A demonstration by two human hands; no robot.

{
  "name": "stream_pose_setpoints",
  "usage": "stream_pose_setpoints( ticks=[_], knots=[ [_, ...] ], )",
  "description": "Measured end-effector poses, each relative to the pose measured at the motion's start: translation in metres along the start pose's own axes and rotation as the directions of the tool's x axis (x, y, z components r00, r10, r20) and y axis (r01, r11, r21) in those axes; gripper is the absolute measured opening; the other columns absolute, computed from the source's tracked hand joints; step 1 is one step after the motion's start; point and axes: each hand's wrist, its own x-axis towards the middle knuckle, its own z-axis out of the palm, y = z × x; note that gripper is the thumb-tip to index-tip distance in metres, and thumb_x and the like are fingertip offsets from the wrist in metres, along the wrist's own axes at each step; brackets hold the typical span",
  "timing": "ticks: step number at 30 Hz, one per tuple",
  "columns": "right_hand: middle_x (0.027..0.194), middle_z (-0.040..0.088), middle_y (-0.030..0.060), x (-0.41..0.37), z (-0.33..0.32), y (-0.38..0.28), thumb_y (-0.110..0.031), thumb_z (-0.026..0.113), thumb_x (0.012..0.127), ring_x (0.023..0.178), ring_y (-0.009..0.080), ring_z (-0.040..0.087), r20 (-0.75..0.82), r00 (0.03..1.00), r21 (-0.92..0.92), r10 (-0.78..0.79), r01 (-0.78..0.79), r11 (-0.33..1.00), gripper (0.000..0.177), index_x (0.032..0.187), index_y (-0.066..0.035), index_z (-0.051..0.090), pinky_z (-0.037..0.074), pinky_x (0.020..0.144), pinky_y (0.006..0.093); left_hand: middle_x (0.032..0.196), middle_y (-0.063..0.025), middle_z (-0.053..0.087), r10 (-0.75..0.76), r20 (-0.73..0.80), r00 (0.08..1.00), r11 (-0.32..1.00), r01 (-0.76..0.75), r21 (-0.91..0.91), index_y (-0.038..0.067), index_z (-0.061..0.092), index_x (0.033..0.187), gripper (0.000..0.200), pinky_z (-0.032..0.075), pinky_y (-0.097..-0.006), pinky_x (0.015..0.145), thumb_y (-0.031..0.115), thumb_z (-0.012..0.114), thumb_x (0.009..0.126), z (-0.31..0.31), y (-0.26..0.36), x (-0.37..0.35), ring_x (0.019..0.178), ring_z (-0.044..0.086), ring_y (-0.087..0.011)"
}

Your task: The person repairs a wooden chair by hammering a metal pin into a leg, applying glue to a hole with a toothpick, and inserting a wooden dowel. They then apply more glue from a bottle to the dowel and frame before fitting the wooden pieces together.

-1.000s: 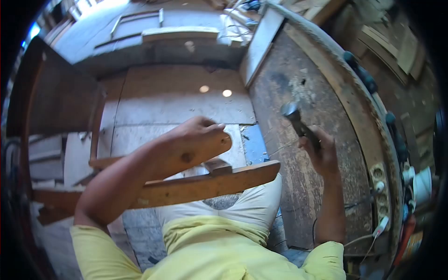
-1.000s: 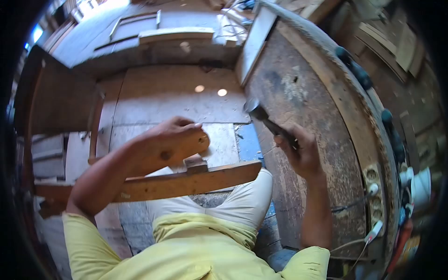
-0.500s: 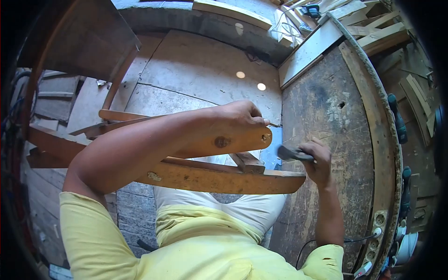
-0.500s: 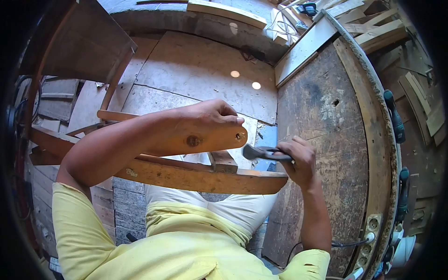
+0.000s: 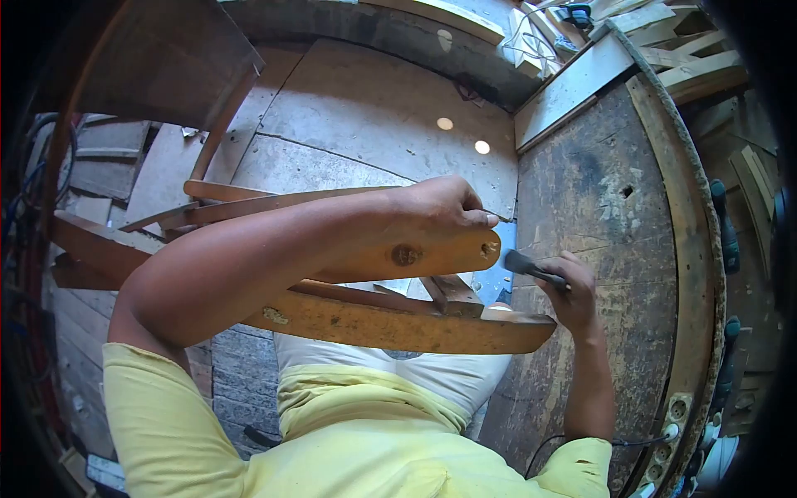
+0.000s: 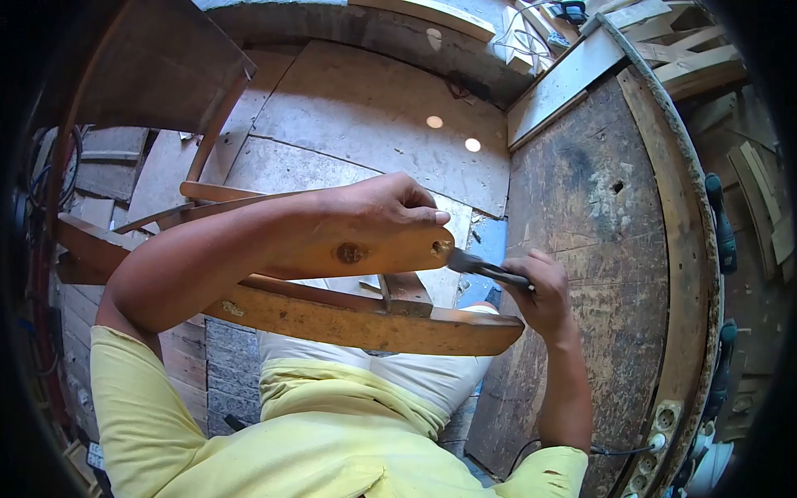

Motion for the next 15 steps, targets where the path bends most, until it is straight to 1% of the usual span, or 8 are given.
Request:
stream_pose_setpoints(
  ticks=[1,4,5,7,11,13,14,15],
  knots=[
    [0.069,0.062,0.0078,-0.003,0.001,0.001,-0.011,0.074,0.075,0.057,0.0239,0.052,-0.079,0.996,0.076,-0.029,0.035,0.996,0.016,0.081,-0.002,0.063,0.039,0.052,0.0338,0.1,-0.0208,0.068,0.008,-0.014,1.0,1.0,-0.008,-0.002,-0.002,0.067,0.11,0.047,0.048,-0.0378,0.083,0.041,0.058,0.093,0.002,-0.001,0.001,0.093,0.065,-0.0273],
    [0.07,0.062,0.0082,-0.001,-0.001,-0.002,-0.009,0.075,0.072,0.056,0.0242,0.051,-0.188,0.975,0.066,-0.117,0.131,0.989,0.017,0.082,-0.002,0.063,0.039,0.053,0.0339,0.1,-0.0211,0.068,0.006,-0.031,1.0,1.0,-0.006,-0.002,-0.002,0.067,0.109,0.046,0.048,-0.0379,0.083,0.041,0.059,0.093,0.003,-0.003,0.002,0.092,0.065,-0.0275],
    [0.07,0.062,0.0082,-0.001,0.0,-0.001,-0.009,0.075,0.072,0.056,0.0242,0.051,-0.186,0.976,0.069,-0.112,0.126,0.99,0.017,0.082,-0.002,0.063,0.039,0.053,0.0339,0.1,-0.0212,0.068,0.001,-0.031,1.0,1.0,-0.001,-0.002,-0.002,0.067,0.109,0.046,0.049,-0.0379,0.083,0.04,0.059,0.093,0.004,-0.003,0.003,0.092,0.065,-0.0277],
    [0.069,0.062,0.0084,0.001,0.002,0.002,-0.007,0.074,0.073,0.056,0.0241,0.052,0.021,1.0,-0.012,-0.018,0.018,1.0,0.015,0.083,-0.003,0.064,0.04,0.054,0.0342,0.101,-0.0214,0.068,0.013,-0.017,1.0,1.0,-0.013,-0.003,-0.002,0.067,0.109,0.047,0.049,-0.038,0.083,0.041,0.059,0.093,0.004,-0.005,0.003,0.092,0.065,-0.0282],
    [0.069,0.062,0.0081,-0.013,0.01,0.014,-0.007,0.074,0.075,0.056,0.0242,0.052,-0.007,1.0,0.093,0.008,-0.008,0.996,0.014,0.084,-0.003,0.064,0.04,0.055,0.0344,0.1,-0.0215,0.068,0.037,-0.025,0.999,0.999,-0.037,-0.005,-0.002,0.067,0.11,0.047,0.048,-0.0383,0.083,0.041,0.058,0.093,0.004,-0.007,0.005,0.091,0.065,-0.0287],
    [0.069,0.062,0.0084,-0.024,0.011,0.017,-0.01,0.073,0.078,0.057,0.0252,0.054,-0.099,0.97,0.269,0.223,-0.19,0.944,0.013,0.086,-0.003,0.065,0.041,0.055,0.0361,0.099,-0.0211,0.068,0.04,-0.024,0.999,0.999,-0.04,-0.002,-0.002,0.067,0.109,0.047,0.048,-0.0383,0.082,0.041,0.058,0.093,0.004,-0.007,0.003,0.09,0.065,-0.0285],
    [0.07,0.062,0.0082,-0.015,0.01,0.012,-0.012,0.072,0.079,0.058,0.0247,0.055,-0.081,0.99,0.15,0.117,-0.104,0.983,0.015,0.088,-0.002,0.065,0.042,0.055,0.0356,0.098,-0.0208,0.069,0.047,-0.024,0.999,0.999,-0.047,0.007,-0.002,0.067,0.109,0.047,0.048,-0.0383,0.081,0.041,0.058,0.093,0.003,-0.004,0.002,0.088,0.065,-0.0284],
    [0.07,0.062,0.0082,-0.008,0.008,0.006,-0.012,0.072,0.079,0.058,0.0247,0.055,-0.085,0.989,0.147,0.122,-0.108,0.983,0.015,0.088,-0.002,0.065,0.042,0.055,0.0356,0.098,-0.0208,0.069,0.05,-0.019,0.999,0.999,-0.05,0.009,-0.002,0.067,0.109,0.047,0.048,-0.0383,0.081,0.041,0.058,0.093,0.004,-0.005,0.002,0.088,0.065,-0.0284]
  ],
)
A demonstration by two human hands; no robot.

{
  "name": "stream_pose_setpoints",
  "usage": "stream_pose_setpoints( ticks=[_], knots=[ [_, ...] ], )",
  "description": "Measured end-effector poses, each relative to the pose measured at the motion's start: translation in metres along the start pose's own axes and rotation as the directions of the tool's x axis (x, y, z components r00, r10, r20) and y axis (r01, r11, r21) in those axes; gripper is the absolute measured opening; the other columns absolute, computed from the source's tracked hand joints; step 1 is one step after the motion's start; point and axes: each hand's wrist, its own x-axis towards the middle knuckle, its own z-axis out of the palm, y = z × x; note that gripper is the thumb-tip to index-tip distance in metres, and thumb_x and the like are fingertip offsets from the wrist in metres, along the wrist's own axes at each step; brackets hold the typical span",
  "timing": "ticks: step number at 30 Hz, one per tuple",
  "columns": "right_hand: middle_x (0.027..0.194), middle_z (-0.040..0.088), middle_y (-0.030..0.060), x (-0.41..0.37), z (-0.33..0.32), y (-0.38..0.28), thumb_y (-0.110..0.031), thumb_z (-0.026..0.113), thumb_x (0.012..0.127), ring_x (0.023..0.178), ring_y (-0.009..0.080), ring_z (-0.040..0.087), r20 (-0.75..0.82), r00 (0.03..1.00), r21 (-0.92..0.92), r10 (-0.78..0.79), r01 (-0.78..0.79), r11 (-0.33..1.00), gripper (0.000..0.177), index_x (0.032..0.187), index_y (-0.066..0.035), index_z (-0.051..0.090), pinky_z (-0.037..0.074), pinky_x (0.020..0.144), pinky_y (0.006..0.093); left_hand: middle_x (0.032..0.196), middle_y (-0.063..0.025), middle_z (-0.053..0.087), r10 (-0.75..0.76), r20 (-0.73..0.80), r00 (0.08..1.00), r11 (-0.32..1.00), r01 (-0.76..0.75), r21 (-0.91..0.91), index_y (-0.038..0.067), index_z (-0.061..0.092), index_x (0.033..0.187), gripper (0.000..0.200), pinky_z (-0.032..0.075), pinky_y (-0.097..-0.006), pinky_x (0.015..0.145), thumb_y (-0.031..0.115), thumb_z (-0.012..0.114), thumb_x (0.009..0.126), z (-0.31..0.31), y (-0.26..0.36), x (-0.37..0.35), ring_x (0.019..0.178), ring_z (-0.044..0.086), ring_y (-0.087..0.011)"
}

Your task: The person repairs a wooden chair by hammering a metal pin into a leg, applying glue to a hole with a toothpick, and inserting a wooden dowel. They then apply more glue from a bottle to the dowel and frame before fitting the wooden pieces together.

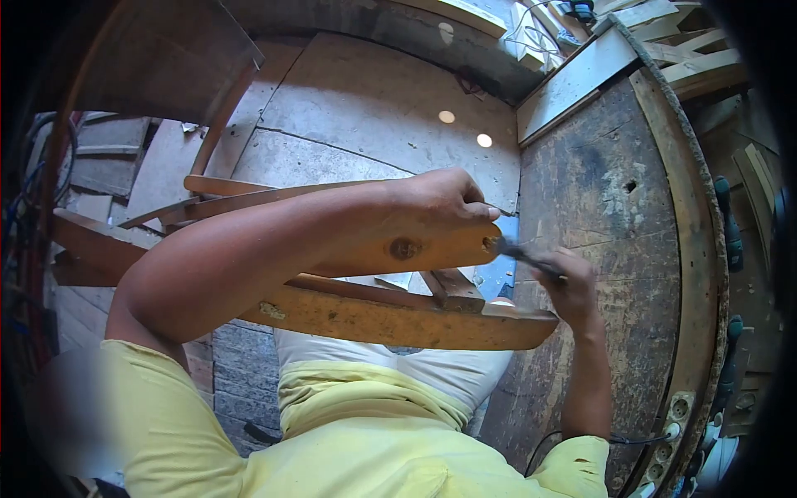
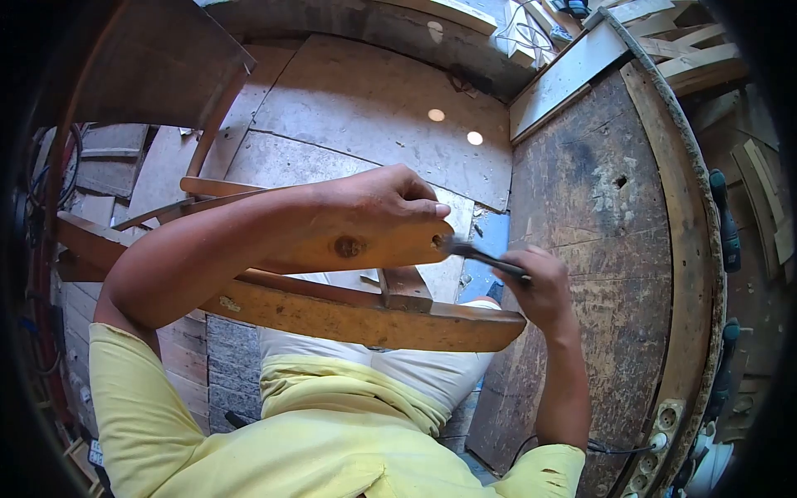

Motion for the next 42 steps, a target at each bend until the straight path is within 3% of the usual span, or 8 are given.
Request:
stream_pose_setpoints(
  ticks=[4,9,15,17,24,26,32,42],
  knots=[
    [0.066,0.06,0.0073,0.007,0.004,-0.006,-0.015,0.073,0.08,0.059,0.0203,0.055,0.177,0.982,-0.172,-0.062,0.093,0.981,0.018,0.088,-0.001,0.064,0.041,0.054,0.0327,0.091,-0.0174,0.068,-0.01,0.008,1.0,1.0,0.011,-0.023,-0.003,0.067,0.106,0.048,0.048,-0.0368,0.078,0.042,0.057,0.094,0.001,-0.002,0.001,0.085,0.061,-0.0217],
    [0.063,0.05,-0.0001,-0.017,-0.004,0.011,-0.032,0.069,0.087,0.059,0.0103,0.047,0.073,0.953,0.192,0.295,-0.303,0.933,0.031,0.091,-0.002,0.063,0.037,0.053,0.0279,0.092,-0.0152,0.068,-0.075,0.012,0.997,0.995,0.076,-0.061,-0.004,0.067,0.105,0.045,0.049,-0.0338,0.079,0.039,0.06,0.093,0.004,0.012,-0.008,0.084,0.061,-0.0178],
    [0.065,0.051,-0.0019,-0.021,-0.006,0.016,-0.053,0.063,0.086,0.06,0.0079,0.047,0.114,0.971,0.303,0.21,-0.236,0.923,0.052,0.093,-0.002,0.061,0.037,0.053,0.0261,0.084,-0.0142,0.069,0.01,-0.043,0.999,0.999,-0.008,0.047,-0.006,0.068,0.094,0.037,0.05,-0.0344,0.067,0.029,0.065,0.083,0.012,0.008,-0.007,0.072,0.063,-0.0179],
    [0.065,0.052,-0.0014,-0.019,-0.002,0.012,-0.053,0.062,0.087,0.061,0.0079,0.048,0.124,0.966,0.294,0.228,-0.255,0.921,0.052,0.092,-0.001,0.061,0.038,0.054,0.0258,0.098,-0.0136,0.069,-0.082,0.051,0.995,0.994,0.085,-0.072,-0.005,0.065,0.11,0.042,0.05,-0.0316,0.083,0.029,0.068,0.086,0.01,0.005,-0.008,0.088,0.065,-0.0203],
    [0.063,0.054,-0.0022,-0.01,0.001,0.013,-0.042,0.054,0.096,0.06,0.0086,0.059,0.457,0.832,0.407,0.315,-0.51,0.758,0.042,0.086,-0.002,0.059,0.047,0.053,0.0243,0.099,-0.0131,0.069,-0.026,0.077,0.997,0.999,0.03,-0.041,-0.003,0.065,0.113,0.045,0.05,-0.0311,0.08,0.033,0.069,0.086,0.007,0.001,-0.008,0.087,0.063,-0.0181],
    [0.061,0.051,-0.0052,-0.004,0.001,0.001,-0.035,0.066,0.09,0.055,0.0053,0.052,0.499,0.786,0.529,0.365,-0.61,0.59,0.033,0.082,-0.004,0.058,0.04,0.049,0.0227,0.101,-0.0133,0.068,-0.077,0.054,0.996,0.997,0.079,-0.027,-0.003,0.064,0.115,0.05,0.05,-0.0308,0.079,0.036,0.07,0.084,0.006,0.01,-0.016,0.087,0.063,-0.0179],
    [0.058,0.043,-0.0102,0.001,0.0,0.002,-0.016,0.086,0.067,0.052,0.0008,0.033,0.404,0.833,0.315,0.379,-0.515,0.797,0.033,0.084,-0.007,0.058,0.022,0.047,0.0212,0.091,-0.0144,0.069,-0.067,0.015,0.998,0.993,0.068,-0.098,-0.005,0.063,0.113,0.047,0.053,-0.0317,0.065,0.032,0.067,0.084,0.008,0.014,-0.023,0.074,0.065,-0.0196],
    [0.054,0.049,-0.004,0.007,-0.005,-0.001,-0.013,0.08,0.068,0.048,0.0022,0.039,0.308,0.899,0.242,0.311,-0.39,0.888,0.028,0.084,-0.007,0.057,0.028,0.045,0.0217,0.104,-0.0147,0.068,-0.159,0.098,0.982,0.987,0.154,0.051,0.001,0.06,0.123,0.053,0.053,-0.0322,0.075,0.042,0.063,0.089,-0.001,0.019,-0.019,0.086,0.065,-0.0218]
  ],
)
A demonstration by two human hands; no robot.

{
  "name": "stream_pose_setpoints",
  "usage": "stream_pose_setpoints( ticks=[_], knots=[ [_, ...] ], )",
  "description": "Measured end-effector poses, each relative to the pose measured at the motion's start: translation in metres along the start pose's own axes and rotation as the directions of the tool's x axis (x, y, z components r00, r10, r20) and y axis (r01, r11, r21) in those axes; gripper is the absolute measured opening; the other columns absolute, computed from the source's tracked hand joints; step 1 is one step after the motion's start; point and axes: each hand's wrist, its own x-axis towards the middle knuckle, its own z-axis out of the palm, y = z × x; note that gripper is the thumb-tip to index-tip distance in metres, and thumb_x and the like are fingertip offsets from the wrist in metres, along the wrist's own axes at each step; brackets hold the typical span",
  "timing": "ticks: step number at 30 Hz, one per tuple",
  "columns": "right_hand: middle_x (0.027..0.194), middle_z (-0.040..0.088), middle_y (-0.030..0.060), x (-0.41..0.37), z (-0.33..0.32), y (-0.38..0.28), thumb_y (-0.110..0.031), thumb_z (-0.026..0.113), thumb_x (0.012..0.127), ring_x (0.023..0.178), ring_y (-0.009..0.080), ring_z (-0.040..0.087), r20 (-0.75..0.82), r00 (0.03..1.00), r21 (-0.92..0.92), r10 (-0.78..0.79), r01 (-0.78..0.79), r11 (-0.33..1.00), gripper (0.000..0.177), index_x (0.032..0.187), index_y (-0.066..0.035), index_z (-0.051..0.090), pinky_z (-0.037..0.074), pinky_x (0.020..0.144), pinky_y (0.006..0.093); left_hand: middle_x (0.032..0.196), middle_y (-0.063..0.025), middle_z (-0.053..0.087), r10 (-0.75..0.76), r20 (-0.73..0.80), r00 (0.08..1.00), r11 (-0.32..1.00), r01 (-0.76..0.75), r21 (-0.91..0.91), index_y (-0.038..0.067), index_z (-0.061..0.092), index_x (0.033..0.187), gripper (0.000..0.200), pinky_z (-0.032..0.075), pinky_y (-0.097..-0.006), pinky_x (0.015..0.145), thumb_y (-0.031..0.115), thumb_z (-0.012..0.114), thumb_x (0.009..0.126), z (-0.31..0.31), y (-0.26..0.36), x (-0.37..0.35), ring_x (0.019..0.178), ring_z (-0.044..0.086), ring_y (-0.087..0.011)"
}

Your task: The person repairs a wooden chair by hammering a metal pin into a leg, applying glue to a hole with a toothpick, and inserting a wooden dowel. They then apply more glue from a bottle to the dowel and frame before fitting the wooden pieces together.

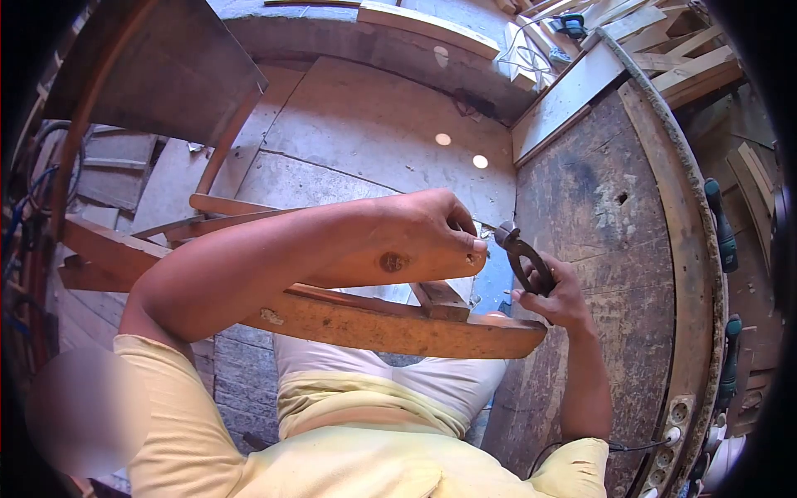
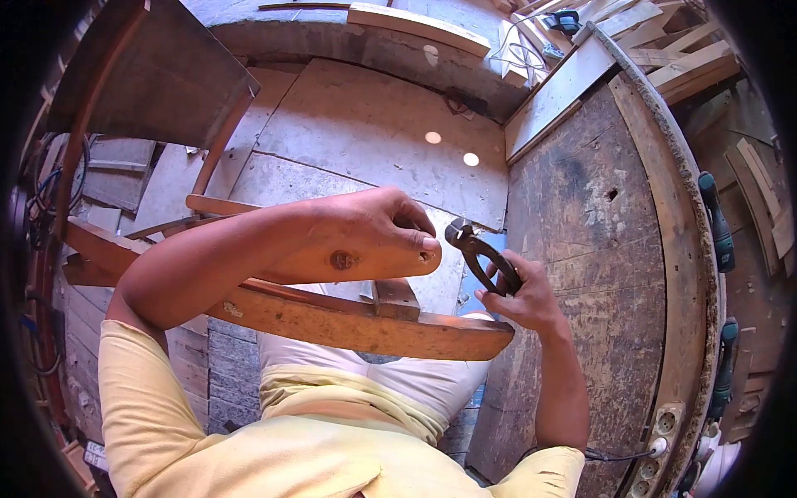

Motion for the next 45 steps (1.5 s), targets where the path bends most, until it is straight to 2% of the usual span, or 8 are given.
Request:
stream_pose_setpoints(
  ticks=[16,20,28,30,32,36,42,45],
  knots=[
    [0.076,0.058,0.0005,-0.003,-0.006,-0.014,-0.009,0.071,0.071,0.059,0.0064,0.052,-0.08,0.96,-0.173,-0.268,0.251,0.952,0.042,0.11,-0.002,0.058,0.045,0.052,0.0227,0.102,-0.0073,0.067,-0.048,-0.017,0.999,0.998,0.047,-0.047,0.002,0.065,0.114,0.052,0.047,-0.0313,0.085,0.046,0.064,0.088,-0.005,0.006,0.001,0.093,0.058,-0.0141],
    [0.091,0.064,0.0122,-0.008,-0.013,-0.025,-0.011,0.071,0.068,0.077,0.0252,0.065,-0.242,0.885,-0.248,-0.397,0.34,0.907,0.054,0.118,-0.003,0.055,0.052,0.071,0.0362,0.102,-0.0032,0.065,0.007,0.002,1.0,0.989,-0.007,-0.147,-0.002,0.063,0.116,0.052,0.044,-0.0282,0.085,0.036,0.074,0.081,0.001,0.007,0.004,0.095,0.056,-0.0118],
    [0.103,0.06,0.0212,-0.039,-0.084,-0.081,-0.03,0.071,0.072,0.084,0.0372,0.063,-0.605,0.664,-0.621,-0.439,-0.049,0.782,0.054,0.116,-0.001,0.056,0.053,0.071,0.0449,0.071,0.002,0.055,-0.001,-0.011,1.0,0.955,-0.003,-0.296,-0.001,0.064,0.088,0.032,0.036,-0.023,0.055,0.03,0.066,0.083,0.029,0.066,-0.029,0.064,0.049,-0.0061],
    [0.1,0.062,0.0234,-0.07,-0.128,-0.117,-0.034,0.069,0.074,0.086,0.0347,0.064,-0.656,0.746,-0.525,-0.113,-0.344,0.778,0.05,0.11,0.0,0.059,0.053,0.073,0.0445,0.069,0.0016,0.054,0.002,0.013,1.0,0.948,0.003,-0.317,0.0,0.063,0.085,0.029,0.037,-0.0232,0.055,0.028,0.067,0.082,0.038,0.072,-0.04,0.062,0.049,-0.0069],
    [0.095,0.063,0.0246,-0.094,-0.164,-0.121,-0.034,0.069,0.074,0.09,0.0293,0.065,-0.732,0.594,-0.632,-0.334,-0.408,0.659,0.045,0.103,0.001,0.061,0.053,0.076,0.0417,0.068,0.0012,0.053,-0.015,-0.002,1.0,0.932,0.013,-0.361,0.0,0.062,0.081,0.026,0.037,-0.0234,0.054,0.026,0.068,0.08,0.044,0.078,-0.041,0.061,0.049,-0.0075],
    [0.098,0.066,0.0192,-0.144,-0.238,-0.148,-0.034,0.069,0.072,0.092,0.0255,0.064,-0.821,0.524,-0.333,0.227,-0.762,0.556,0.047,0.107,-0.002,0.065,0.052,0.08,0.0389,0.068,0.0014,0.053,0.005,-0.011,1.0,0.94,-0.008,-0.342,0.0,0.062,0.081,0.027,0.036,-0.0234,0.054,0.027,0.068,0.08,0.047,0.086,-0.044,0.061,0.048,-0.0072],
    [0.113,0.066,0.0169,-0.211,-0.332,-0.085,-0.037,0.076,0.067,0.098,0.0274,0.065,-0.754,0.481,-0.424,0.447,-0.877,0.227,0.06,0.115,-0.003,0.065,0.051,0.082,0.0393,0.069,0.0017,0.053,0.005,-0.031,1.0,0.94,-0.015,-0.342,0.0,0.063,0.082,0.029,0.035,-0.0235,0.053,0.028,0.067,0.081,0.048,0.088,-0.049,0.06,0.047,-0.0066],
    [0.107,0.068,0.0152,-0.259,-0.351,-0.089,-0.044,0.083,0.061,0.096,0.0258,0.066,-0.786,0.473,-0.362,0.399,-0.874,0.324,0.067,0.11,-0.002,0.067,0.051,0.082,0.038,0.069,0.0019,0.053,0.004,-0.053,0.999,0.934,-0.023,-0.357,0.0,0.063,0.083,0.029,0.034,-0.0235,0.053,0.029,0.067,0.081,0.045,0.082,-0.051,0.06,0.047,-0.0063]
  ],
)
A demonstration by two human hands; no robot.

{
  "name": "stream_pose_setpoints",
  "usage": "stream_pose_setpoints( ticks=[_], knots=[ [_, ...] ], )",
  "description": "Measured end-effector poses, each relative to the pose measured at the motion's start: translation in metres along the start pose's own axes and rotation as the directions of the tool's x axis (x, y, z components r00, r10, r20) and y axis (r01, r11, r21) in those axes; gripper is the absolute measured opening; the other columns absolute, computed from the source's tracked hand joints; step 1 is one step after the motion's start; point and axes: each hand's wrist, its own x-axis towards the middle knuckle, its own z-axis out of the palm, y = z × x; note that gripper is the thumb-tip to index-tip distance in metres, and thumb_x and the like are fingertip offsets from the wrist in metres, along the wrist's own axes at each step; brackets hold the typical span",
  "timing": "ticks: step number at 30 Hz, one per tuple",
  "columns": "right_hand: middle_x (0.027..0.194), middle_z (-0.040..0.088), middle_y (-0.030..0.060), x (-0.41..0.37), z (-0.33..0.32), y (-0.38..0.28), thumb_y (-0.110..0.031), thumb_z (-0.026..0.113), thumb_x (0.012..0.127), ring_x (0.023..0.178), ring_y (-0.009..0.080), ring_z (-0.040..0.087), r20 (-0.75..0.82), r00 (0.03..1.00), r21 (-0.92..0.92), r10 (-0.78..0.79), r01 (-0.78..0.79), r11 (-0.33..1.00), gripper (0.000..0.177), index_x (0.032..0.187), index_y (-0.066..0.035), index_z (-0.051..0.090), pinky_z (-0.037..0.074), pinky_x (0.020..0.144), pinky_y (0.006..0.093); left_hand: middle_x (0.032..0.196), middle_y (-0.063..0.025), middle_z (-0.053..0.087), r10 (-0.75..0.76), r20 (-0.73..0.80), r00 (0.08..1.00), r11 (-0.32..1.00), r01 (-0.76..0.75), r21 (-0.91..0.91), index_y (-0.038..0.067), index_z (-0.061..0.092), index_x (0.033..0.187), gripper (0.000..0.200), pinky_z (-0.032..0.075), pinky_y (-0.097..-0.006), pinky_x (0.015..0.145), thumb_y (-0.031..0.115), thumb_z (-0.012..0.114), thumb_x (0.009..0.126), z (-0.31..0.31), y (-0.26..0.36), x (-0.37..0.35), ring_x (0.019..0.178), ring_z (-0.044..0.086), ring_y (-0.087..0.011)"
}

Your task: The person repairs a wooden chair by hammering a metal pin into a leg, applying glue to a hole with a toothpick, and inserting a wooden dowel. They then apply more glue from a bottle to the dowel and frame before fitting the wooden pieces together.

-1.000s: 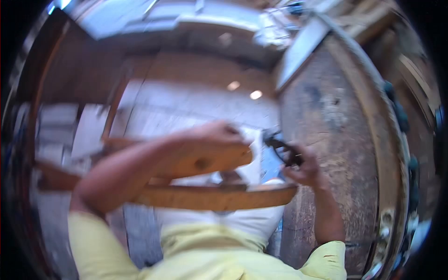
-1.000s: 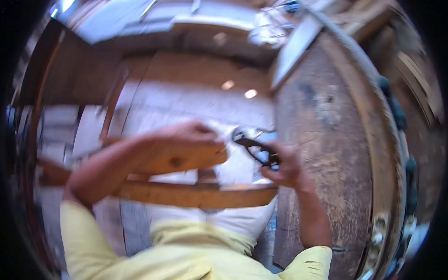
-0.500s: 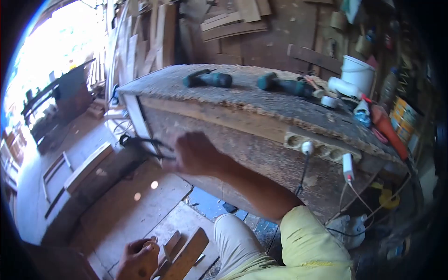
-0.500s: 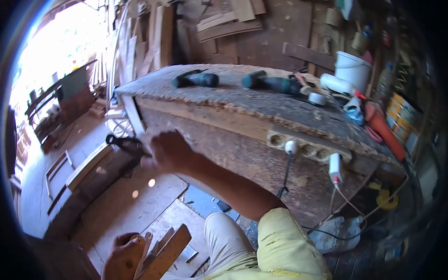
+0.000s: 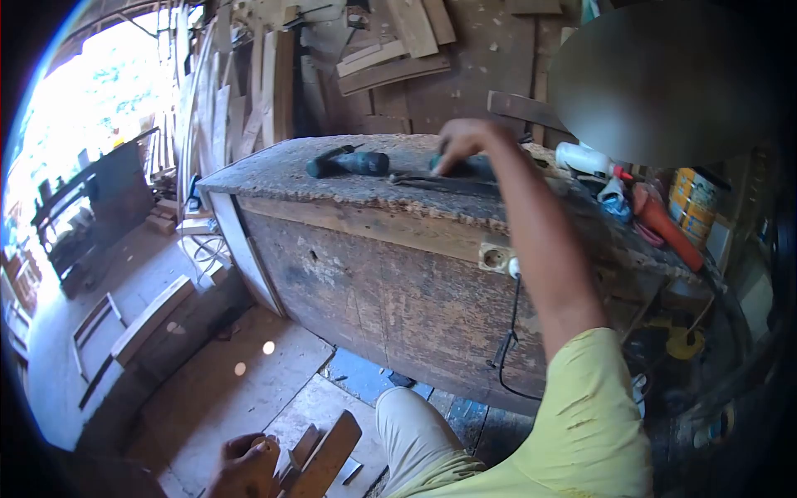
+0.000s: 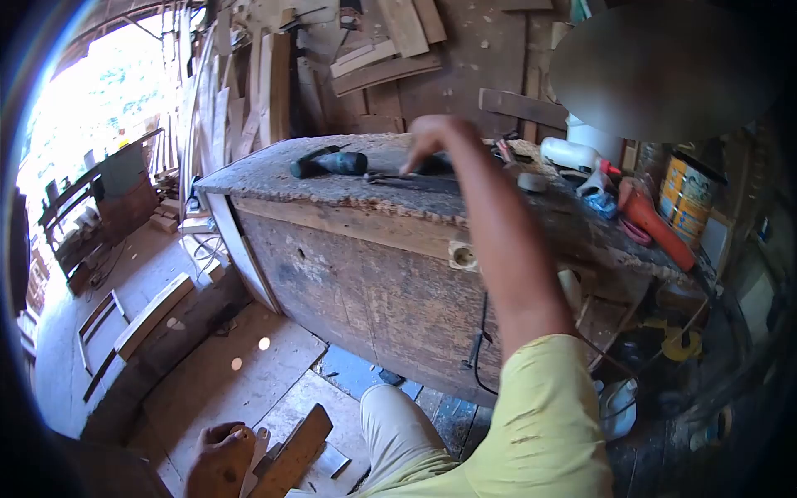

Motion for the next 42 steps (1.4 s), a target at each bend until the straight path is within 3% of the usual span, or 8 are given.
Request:
stream_pose_setpoints(
  ticks=[4,9,17,22,24,29,38,42],
  knots=[
    [0.096,0.069,0.0176,0.008,0.001,0.09,-0.032,0.073,0.072,0.088,0.0343,0.068,-0.49,0.762,0.003,0.424,-0.484,0.875,0.039,0.1,-0.005,0.07,0.053,0.073,0.044,0.069,0.0021,0.053,0.003,-0.034,0.999,0.999,-0.005,-0.032,0.0,0.063,0.084,0.031,0.033,-0.0235,0.052,0.03,0.067,0.082,-0.009,-0.006,-0.002,0.06,0.046,-0.006],
    [0.126,0.06,0.0127,0.005,0.023,0.14,-0.027,0.072,0.077,0.115,0.0309,0.059,-0.105,0.667,0.064,0.738,-0.736,0.674,0.041,0.114,-0.011,0.068,0.049,0.092,0.0453,0.069,0.0023,0.053,0.017,-0.02,1.0,1.0,-0.018,-0.022,0.0,0.063,0.084,0.032,0.032,-0.0235,0.052,0.031,0.067,0.082,-0.016,-0.008,0.003,0.059,0.045,-0.0055],
    [0.122,0.059,0.0226,0.047,0.059,0.246,-0.048,0.054,0.09,0.113,0.0414,0.056,-0.235,0.863,-0.072,0.446,-0.473,0.878,0.052,0.114,-0.003,0.064,0.044,0.096,0.0422,0.092,-0.004,0.064,-0.004,0.063,0.998,0.988,-0.006,0.153,-0.002,0.066,0.105,0.04,0.045,-0.0274,0.067,0.03,0.071,0.082,-0.049,-0.031,0.029,0.082,0.056,-0.0118],
    [0.124,0.059,0.0226,0.13,0.017,0.301,-0.06,0.034,0.092,0.118,0.0381,0.053,-0.418,0.68,0.25,0.602,-0.551,0.797,0.071,0.137,-0.007,0.044,0.041,0.096,0.0455,0.094,-0.0051,0.066,-0.044,0.106,0.993,0.999,0.044,0.003,-0.001,0.067,0.104,0.034,0.048,-0.0277,0.069,0.028,0.07,0.084,-0.052,-0.031,0.022,0.082,0.058,-0.0118],
    [0.138,0.05,0.0111,0.136,-0.034,0.315,-0.059,0.052,0.086,0.122,0.0237,0.048,-0.377,0.861,0.648,0.342,-0.019,0.761,0.073,0.136,-0.007,0.048,0.035,0.102,0.0335,0.089,-0.0034,0.065,-0.024,0.127,0.992,0.999,0.027,-0.023,0.001,0.067,0.1,0.033,0.046,-0.0277,0.068,0.03,0.068,0.085,-0.051,-0.028,0.017,0.078,0.056,-0.0111],
    [0.073,0.058,-0.0031,0.115,-0.073,0.126,-0.05,0.067,0.082,0.069,0.0057,0.054,-0.621,0.716,0.712,0.318,0.347,0.61,0.041,0.084,-0.009,0.068,0.041,0.065,0.0226,0.093,-0.0046,0.065,-0.033,0.119,0.992,0.998,0.027,0.057,0.0,0.065,0.108,0.041,0.046,-0.0282,0.069,0.034,0.068,0.086,-0.061,-0.048,0.032,0.08,0.056,-0.0116],
    [0.074,0.051,0.0011,-0.003,0.077,-0.209,-0.021,0.057,0.089,0.072,0.0094,0.048,-0.793,0.599,0.607,0.106,0.793,0.056,0.016,0.097,-0.006,0.054,0.038,0.069,0.0219,0.116,-0.0114,0.064,-0.005,0.16,0.987,0.966,-0.036,0.257,-0.001,0.059,0.123,0.054,0.046,-0.0285,0.089,0.035,0.067,0.084,-0.074,-0.056,0.051,0.101,0.059,-0.0186],
    [0.067,0.041,-0.0052,-0.064,0.167,-0.273,-0.048,0.05,0.096,0.055,0.0039,0.034,-0.699,0.697,0.665,-0.163,0.716,0.211,0.039,0.087,-0.01,0.053,0.023,0.049,0.0234,0.116,-0.0117,0.064,0.005,0.185,0.983,0.973,-0.048,0.226,0.0,0.06,0.123,0.052,0.046,-0.0281,0.09,0.035,0.065,0.085,-0.078,-0.062,0.055,0.102,0.059,-0.0181]
  ],
)
